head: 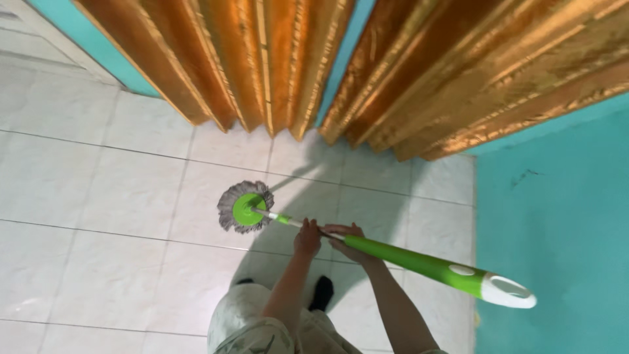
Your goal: The person mops a tiled floor using a green spin mop. They move the mop back and forth across the white tiles, covering the area near a white door and under a gold curtain.
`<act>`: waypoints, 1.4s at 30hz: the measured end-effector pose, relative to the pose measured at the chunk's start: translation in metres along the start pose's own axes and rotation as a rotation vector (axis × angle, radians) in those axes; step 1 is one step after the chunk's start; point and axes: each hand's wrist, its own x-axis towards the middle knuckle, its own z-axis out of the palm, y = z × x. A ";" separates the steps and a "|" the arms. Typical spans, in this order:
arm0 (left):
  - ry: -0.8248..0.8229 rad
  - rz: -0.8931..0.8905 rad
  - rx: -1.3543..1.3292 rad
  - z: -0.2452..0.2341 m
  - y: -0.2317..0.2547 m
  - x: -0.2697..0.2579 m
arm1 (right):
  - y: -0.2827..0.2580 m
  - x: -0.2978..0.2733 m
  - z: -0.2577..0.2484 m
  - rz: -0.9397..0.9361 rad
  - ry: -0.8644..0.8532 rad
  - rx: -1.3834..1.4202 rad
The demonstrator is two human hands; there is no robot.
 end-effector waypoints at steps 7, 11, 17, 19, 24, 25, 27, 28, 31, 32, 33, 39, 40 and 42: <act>-0.042 0.166 0.044 0.123 0.142 0.033 | 0.093 -0.064 -0.139 0.068 0.129 0.049; -0.130 0.236 0.058 0.177 0.202 0.044 | 0.124 -0.099 -0.186 0.158 0.255 0.184; -0.153 0.397 0.126 0.222 0.252 0.037 | 0.159 -0.144 -0.213 0.213 0.412 0.159; -0.186 0.410 0.183 0.228 0.259 0.031 | 0.164 -0.157 -0.214 0.212 0.442 0.159; -0.200 0.443 0.222 0.220 0.253 0.016 | 0.157 -0.168 -0.205 0.221 0.425 0.187; -0.179 0.454 0.217 0.217 0.250 0.013 | 0.153 -0.169 -0.203 0.186 0.433 0.164; -0.194 0.445 0.207 0.210 0.241 0.006 | 0.143 -0.168 -0.200 0.115 0.449 0.116; -0.202 0.441 0.201 0.205 0.237 0.003 | 0.137 -0.166 -0.198 0.113 0.427 0.134; -0.213 0.420 0.175 0.190 0.221 -0.011 | 0.117 -0.167 -0.188 0.095 0.376 0.153; -0.227 0.402 0.179 0.185 0.216 -0.017 | 0.109 -0.169 -0.184 0.076 0.369 0.139; -0.240 0.383 0.182 0.178 0.210 -0.021 | 0.102 -0.168 -0.178 0.055 0.362 0.125; -0.183 0.394 0.198 0.123 0.146 -0.048 | 0.060 -0.157 -0.122 0.063 0.297 0.152; -0.167 0.390 0.203 0.112 0.133 -0.053 | 0.052 -0.154 -0.109 0.069 0.288 0.148; -0.172 0.364 0.211 0.085 0.107 -0.057 | 0.033 -0.141 -0.083 0.068 0.268 0.139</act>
